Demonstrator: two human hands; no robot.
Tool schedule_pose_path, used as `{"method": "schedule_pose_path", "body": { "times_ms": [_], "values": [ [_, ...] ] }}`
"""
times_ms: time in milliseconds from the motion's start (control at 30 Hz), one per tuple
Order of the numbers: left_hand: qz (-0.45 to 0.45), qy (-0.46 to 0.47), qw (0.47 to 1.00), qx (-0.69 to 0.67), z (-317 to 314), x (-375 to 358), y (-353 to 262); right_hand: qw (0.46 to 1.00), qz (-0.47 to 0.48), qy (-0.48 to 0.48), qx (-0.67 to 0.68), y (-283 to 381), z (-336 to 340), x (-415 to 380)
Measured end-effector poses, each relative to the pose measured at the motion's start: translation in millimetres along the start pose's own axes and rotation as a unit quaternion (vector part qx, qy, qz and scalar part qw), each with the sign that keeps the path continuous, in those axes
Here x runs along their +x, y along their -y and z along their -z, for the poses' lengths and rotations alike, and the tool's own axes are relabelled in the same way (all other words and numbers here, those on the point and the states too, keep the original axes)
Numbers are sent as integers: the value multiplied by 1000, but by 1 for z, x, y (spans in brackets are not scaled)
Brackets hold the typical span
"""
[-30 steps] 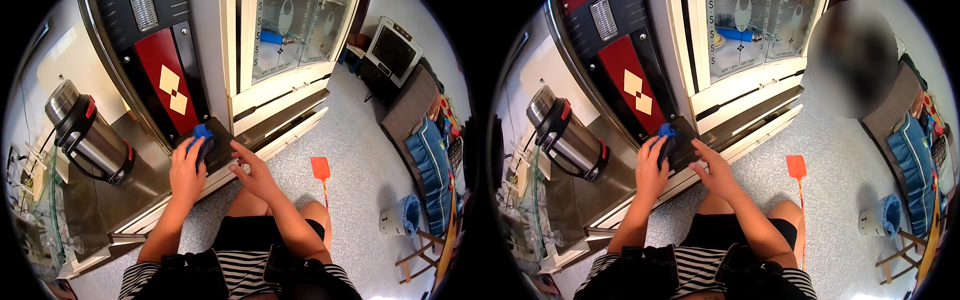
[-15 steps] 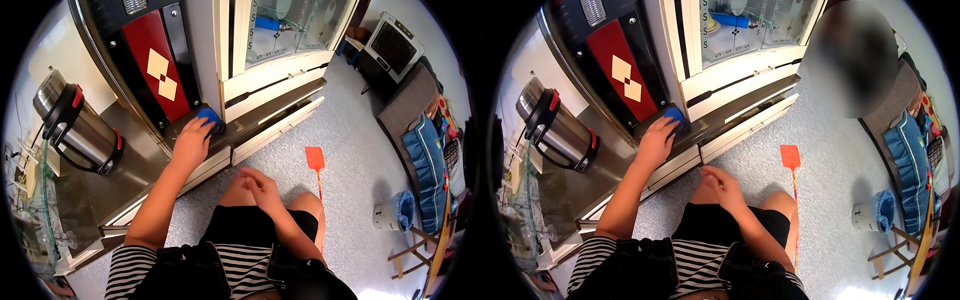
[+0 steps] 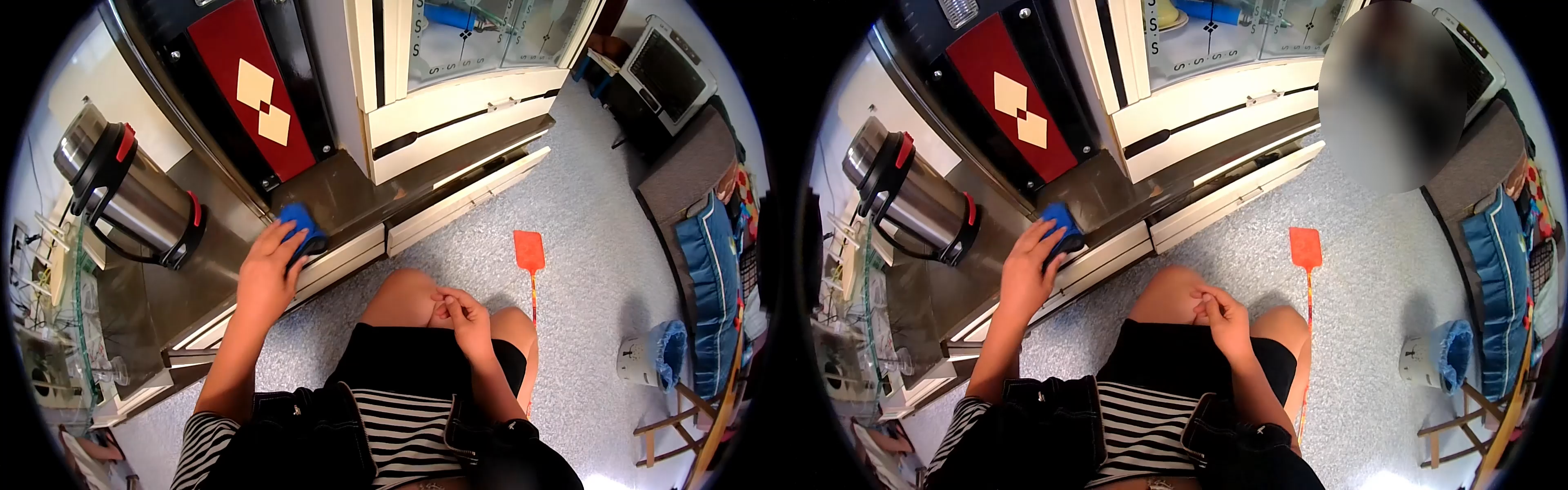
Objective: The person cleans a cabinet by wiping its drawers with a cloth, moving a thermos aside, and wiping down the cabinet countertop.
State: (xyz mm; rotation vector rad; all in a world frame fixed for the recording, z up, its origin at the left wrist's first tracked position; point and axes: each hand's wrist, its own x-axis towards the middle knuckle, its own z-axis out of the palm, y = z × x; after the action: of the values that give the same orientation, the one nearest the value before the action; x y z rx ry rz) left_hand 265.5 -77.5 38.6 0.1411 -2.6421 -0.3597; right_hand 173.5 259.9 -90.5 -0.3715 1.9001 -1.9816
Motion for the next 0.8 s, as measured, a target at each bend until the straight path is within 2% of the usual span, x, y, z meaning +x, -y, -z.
{"method": "schedule_pose_path", "body": {
  "times_ms": [167,333,467,733,800],
  "values": [
    [-66,6,997,-35,-41,48,-22,1000,-1,-6,-8,9,-6,-2],
    [-75,-31,996,-45,-65,65,-47,1000,-11,-12,-18,19,-5,-11],
    [-67,-37,997,-27,-54,42,-38,999,20,-23,-38,10,7,-17],
    [-3,-31,999,35,6,-37,3,999,-8,-32,-8,-6,11,-12],
    [-35,-48,997,50,3,-55,10,1000,-4,-22,-11,-13,9,-8]
  ]
}}
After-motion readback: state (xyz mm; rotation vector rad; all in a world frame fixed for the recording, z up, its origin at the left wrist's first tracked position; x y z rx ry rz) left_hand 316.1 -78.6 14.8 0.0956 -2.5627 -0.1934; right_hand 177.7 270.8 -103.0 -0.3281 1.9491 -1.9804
